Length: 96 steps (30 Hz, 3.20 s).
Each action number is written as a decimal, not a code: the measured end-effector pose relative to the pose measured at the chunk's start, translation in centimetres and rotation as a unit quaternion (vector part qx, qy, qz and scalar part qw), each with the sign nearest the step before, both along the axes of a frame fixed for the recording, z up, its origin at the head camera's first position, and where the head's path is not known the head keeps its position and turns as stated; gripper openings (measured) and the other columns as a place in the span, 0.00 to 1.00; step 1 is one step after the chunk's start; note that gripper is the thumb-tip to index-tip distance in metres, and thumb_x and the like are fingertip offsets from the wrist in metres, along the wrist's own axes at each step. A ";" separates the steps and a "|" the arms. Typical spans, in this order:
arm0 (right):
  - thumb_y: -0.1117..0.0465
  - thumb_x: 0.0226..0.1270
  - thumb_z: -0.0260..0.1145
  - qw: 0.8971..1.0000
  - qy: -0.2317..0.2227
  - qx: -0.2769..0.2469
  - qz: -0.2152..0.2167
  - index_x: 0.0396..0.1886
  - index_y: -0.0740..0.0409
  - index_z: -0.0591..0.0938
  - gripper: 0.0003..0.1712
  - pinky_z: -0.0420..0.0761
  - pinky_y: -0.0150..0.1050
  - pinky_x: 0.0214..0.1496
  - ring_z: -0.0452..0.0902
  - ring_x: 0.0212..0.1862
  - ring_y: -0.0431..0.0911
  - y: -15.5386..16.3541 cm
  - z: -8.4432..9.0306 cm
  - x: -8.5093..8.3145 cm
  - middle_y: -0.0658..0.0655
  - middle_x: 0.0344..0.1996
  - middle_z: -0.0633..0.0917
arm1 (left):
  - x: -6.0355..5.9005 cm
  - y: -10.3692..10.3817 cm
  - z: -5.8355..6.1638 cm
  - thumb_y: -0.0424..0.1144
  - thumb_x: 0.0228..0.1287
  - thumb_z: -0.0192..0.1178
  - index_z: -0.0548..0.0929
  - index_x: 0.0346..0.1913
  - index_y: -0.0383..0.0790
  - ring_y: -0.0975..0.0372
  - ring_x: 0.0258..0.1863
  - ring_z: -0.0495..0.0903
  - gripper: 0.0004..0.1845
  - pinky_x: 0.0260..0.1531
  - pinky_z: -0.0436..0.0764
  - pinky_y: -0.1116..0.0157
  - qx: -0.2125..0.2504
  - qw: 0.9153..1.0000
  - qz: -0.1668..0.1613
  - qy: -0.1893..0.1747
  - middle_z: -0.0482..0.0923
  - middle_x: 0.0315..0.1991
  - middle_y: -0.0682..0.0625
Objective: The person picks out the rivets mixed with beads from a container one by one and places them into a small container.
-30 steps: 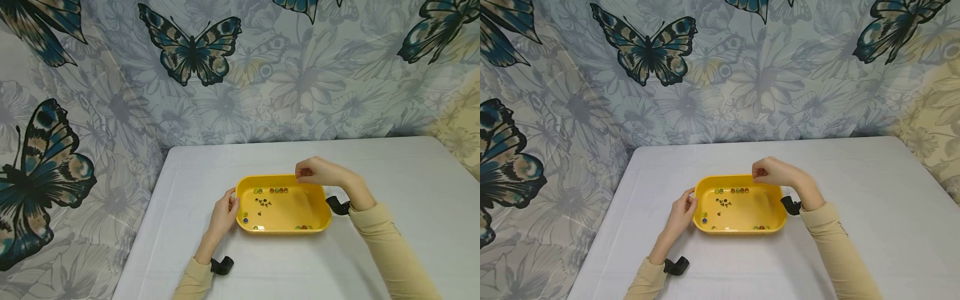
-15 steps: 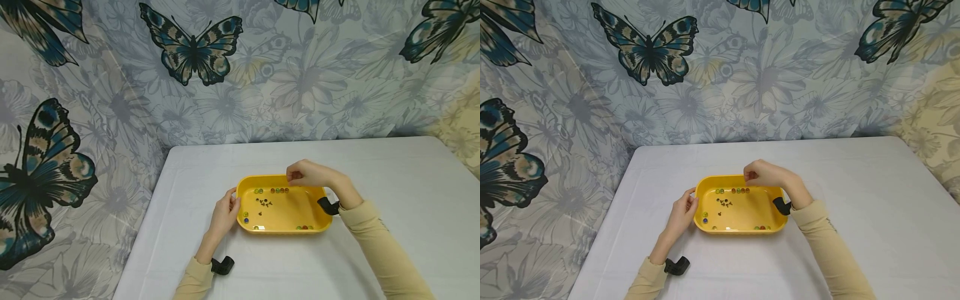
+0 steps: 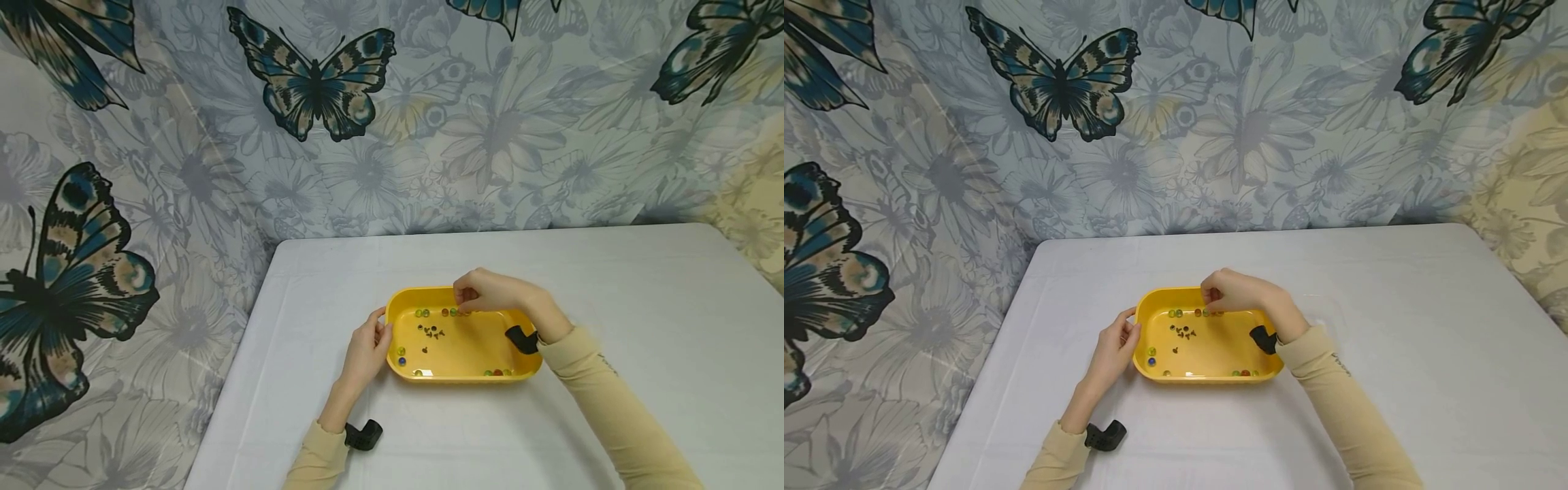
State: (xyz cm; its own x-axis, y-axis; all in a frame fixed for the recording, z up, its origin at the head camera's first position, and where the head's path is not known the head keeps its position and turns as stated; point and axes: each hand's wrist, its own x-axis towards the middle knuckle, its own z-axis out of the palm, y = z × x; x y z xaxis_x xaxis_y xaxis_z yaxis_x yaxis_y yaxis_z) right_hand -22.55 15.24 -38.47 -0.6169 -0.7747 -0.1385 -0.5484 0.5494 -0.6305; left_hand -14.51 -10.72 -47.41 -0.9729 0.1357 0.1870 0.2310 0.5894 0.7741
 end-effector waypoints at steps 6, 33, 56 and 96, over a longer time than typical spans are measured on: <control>0.69 0.60 0.64 1.000 0.001 0.007 0.008 0.24 0.59 0.76 0.07 0.69 0.31 0.27 0.66 0.23 0.38 -0.8 -0.4 0.0 0.48 0.20 0.76 | 0.0 0.0 0.0 0.36 0.68 0.50 0.71 0.59 0.31 0.67 0.20 0.68 0.20 0.19 0.70 0.72 0.000 1.000 0.001 0.002 0.69 0.23 0.55; 0.71 0.57 0.64 0.998 -0.008 0.045 0.041 0.25 0.60 0.77 0.05 0.66 0.32 0.30 0.64 0.25 0.39 -3.2 -2.5 0.0 0.47 0.20 0.72 | 0.0 0.1 0.1 0.37 0.68 0.51 0.70 0.59 0.32 0.67 0.21 0.69 0.20 0.20 0.71 0.72 -0.005 1.000 0.002 0.004 0.69 0.24 0.55; 0.71 0.52 0.68 0.997 -0.048 0.048 0.048 0.25 0.65 0.78 0.06 0.67 0.29 0.27 0.65 0.23 0.37 -4.1 -3.9 -0.2 0.49 0.19 0.74 | 0.0 0.1 0.0 0.38 0.68 0.50 0.70 0.60 0.32 0.66 0.22 0.70 0.20 0.21 0.72 0.72 -0.003 1.000 0.001 -0.001 0.70 0.24 0.55; 0.73 0.48 0.68 0.995 -0.031 0.091 0.038 0.18 0.61 0.74 0.11 0.62 0.29 0.26 0.62 0.21 0.37 -5.1 -4.9 -0.2 0.47 0.16 0.68 | 0.0 0.0 0.1 0.36 0.68 0.51 0.71 0.59 0.31 0.68 0.21 0.69 0.20 0.21 0.72 0.73 0.002 1.000 -0.004 0.011 0.70 0.23 0.55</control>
State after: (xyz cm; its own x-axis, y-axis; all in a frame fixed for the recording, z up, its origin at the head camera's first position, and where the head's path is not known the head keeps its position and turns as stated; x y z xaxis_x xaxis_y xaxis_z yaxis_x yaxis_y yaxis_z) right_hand -22.78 10.18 -43.41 -0.5428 -0.7777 -0.3172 -0.5560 0.6158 -0.5583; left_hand -14.52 -10.71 -47.28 -0.9676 0.1430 0.2079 0.2521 0.5849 0.7709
